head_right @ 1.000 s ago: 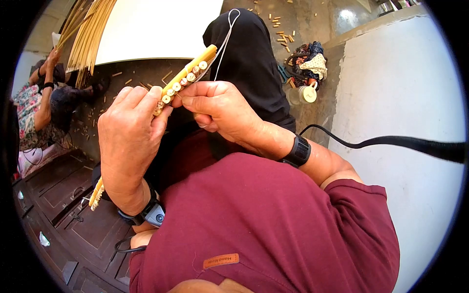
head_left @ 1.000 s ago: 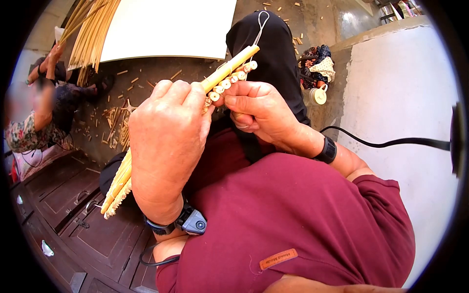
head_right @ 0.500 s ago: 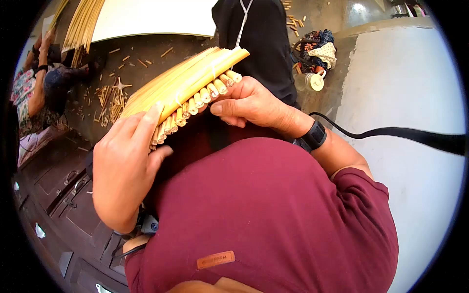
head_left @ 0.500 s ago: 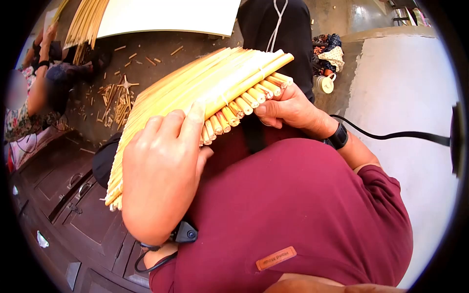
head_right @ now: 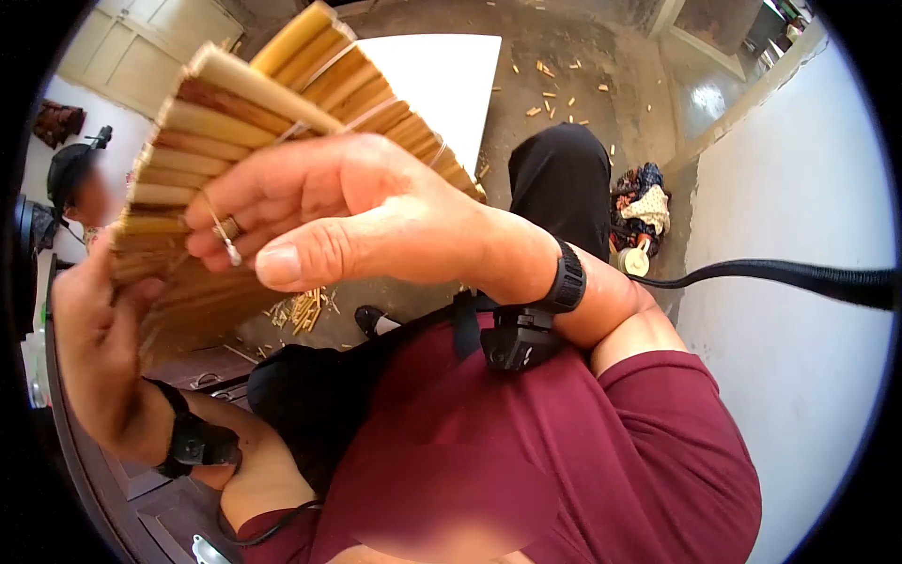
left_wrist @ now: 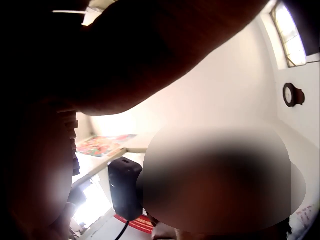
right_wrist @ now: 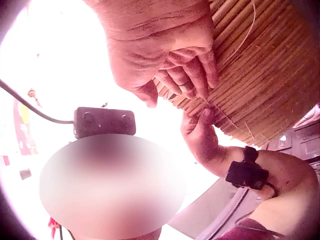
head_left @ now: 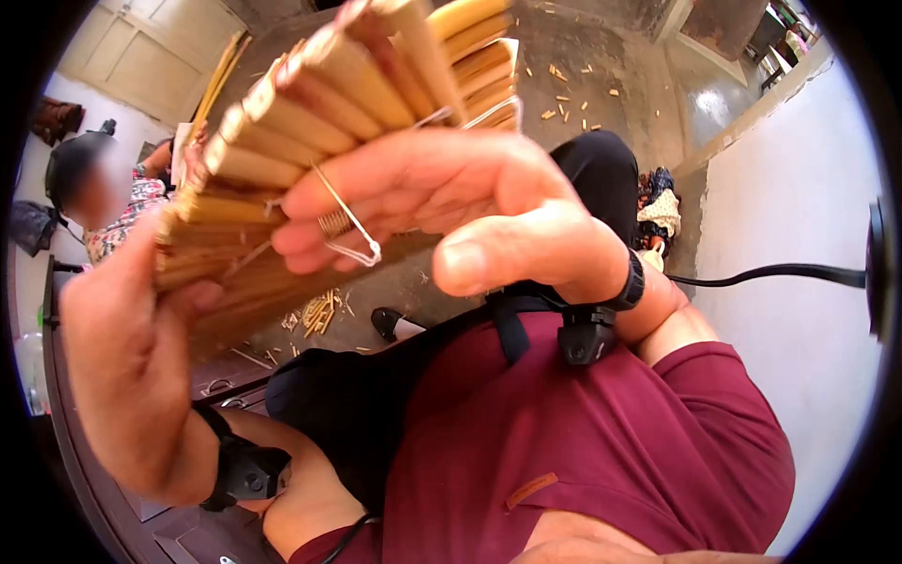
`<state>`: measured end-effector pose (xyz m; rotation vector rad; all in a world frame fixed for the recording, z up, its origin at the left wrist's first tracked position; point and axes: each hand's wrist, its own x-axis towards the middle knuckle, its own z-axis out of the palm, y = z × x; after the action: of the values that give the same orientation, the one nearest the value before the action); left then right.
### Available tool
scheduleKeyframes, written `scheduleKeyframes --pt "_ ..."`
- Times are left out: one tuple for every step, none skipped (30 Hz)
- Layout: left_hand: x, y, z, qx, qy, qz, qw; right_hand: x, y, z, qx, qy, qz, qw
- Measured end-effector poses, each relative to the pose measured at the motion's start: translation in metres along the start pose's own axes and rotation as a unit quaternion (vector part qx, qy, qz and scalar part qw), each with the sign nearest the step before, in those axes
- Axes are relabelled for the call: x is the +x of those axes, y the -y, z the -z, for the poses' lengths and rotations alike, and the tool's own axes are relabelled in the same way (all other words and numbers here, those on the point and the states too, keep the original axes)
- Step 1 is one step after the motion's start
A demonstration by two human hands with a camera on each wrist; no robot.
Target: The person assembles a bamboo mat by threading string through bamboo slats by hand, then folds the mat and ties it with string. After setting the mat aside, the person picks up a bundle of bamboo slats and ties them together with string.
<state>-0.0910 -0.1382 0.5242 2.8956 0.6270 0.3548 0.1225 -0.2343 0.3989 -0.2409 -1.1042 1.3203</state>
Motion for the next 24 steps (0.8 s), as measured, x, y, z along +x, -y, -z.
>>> scheduleKeyframes --pt "0.000 -0.010 0.014 0.049 -0.018 -0.026 0.998 0.003 0.006 -0.007 -0.005 -0.001 0.035 0.999" --pt "-0.002 -0.018 0.022 0.098 -0.037 -0.052 0.993 0.004 0.012 -0.011 -0.037 0.009 0.068 0.997" --pt "0.001 -0.025 0.018 0.104 -0.043 -0.054 0.992 0.006 0.018 -0.012 -0.061 0.009 0.102 0.993" --pt "0.005 -0.032 0.007 -0.029 -0.111 -0.034 0.993 0.007 0.023 -0.012 -0.083 0.007 0.136 0.987" --pt "0.009 -0.037 -0.003 -0.163 -0.172 -0.013 0.971 0.006 0.025 -0.012 -0.087 -0.026 0.138 0.986" --pt "0.017 -0.039 -0.010 -0.166 -0.190 0.036 0.967 0.004 0.027 -0.012 -0.090 -0.060 0.138 0.985" --pt "0.021 -0.037 -0.025 -0.043 -0.210 0.031 0.976 0.003 0.020 0.003 -0.126 -0.071 0.167 0.975" --pt "0.025 -0.031 -0.045 0.080 -0.225 0.026 0.971 -0.005 0.016 0.010 -0.117 -0.128 0.103 0.979" --pt "0.031 -0.014 -0.069 0.138 -0.240 -0.043 0.960 -0.012 0.006 0.022 -0.119 -0.174 0.065 0.975" --pt "0.038 0.008 -0.097 0.192 -0.251 -0.111 0.942 -0.018 -0.011 0.039 -0.096 -0.204 0.032 0.974" --pt "0.041 0.027 -0.131 0.188 -0.252 -0.104 0.944 -0.025 -0.032 0.057 -0.054 -0.253 0.000 0.966" --pt "0.041 0.044 -0.166 0.185 -0.252 -0.095 0.945 -0.034 -0.052 0.073 -0.076 -0.303 -0.048 0.949" --pt "0.043 0.064 -0.199 0.161 -0.270 -0.108 0.943 -0.039 -0.074 0.092 -0.124 -0.342 -0.088 0.927" --pt "0.044 0.082 -0.231 0.136 -0.289 -0.118 0.940 -0.048 -0.097 0.109 -0.097 -0.343 -0.097 0.929" --pt "0.041 0.098 -0.261 0.115 -0.281 -0.109 0.946 -0.055 -0.119 0.126 -0.086 -0.346 -0.125 0.926" --pt "0.035 0.110 -0.288 0.094 -0.274 -0.099 0.952 -0.064 -0.139 0.138 -0.074 -0.348 -0.153 0.922" --pt "0.029 0.115 -0.304 0.086 -0.280 -0.099 0.951 -0.071 -0.155 0.139 -0.066 -0.351 -0.169 0.919" --pt "0.023 0.121 -0.318 0.080 -0.272 -0.088 0.955 -0.078 -0.170 0.142 -0.077 -0.355 -0.170 0.916" --pt "0.017 0.126 -0.328 0.086 -0.276 -0.085 0.953 -0.082 -0.182 0.145 -0.090 -0.359 -0.170 0.913" --pt "0.011 0.131 -0.338 0.093 -0.281 -0.081 0.952 -0.084 -0.192 0.151 -0.086 -0.359 -0.183 0.911" --pt "0.001 0.138 -0.350 0.044 -0.247 -0.055 0.966 -0.084 -0.202 0.158 -0.118 -0.346 -0.188 0.911" --pt "-0.008 0.138 -0.355 0.040 -0.239 -0.042 0.969 -0.085 -0.213 0.164 -0.148 -0.333 -0.192 0.911" --pt "-0.012 0.132 -0.357 0.059 -0.252 0.014 0.966 -0.082 -0.216 0.168 -0.174 -0.304 -0.179 0.919" --pt "-0.017 0.128 -0.359 0.079 -0.268 0.069 0.958 -0.082 -0.222 0.167 -0.168 -0.300 -0.190 0.920"
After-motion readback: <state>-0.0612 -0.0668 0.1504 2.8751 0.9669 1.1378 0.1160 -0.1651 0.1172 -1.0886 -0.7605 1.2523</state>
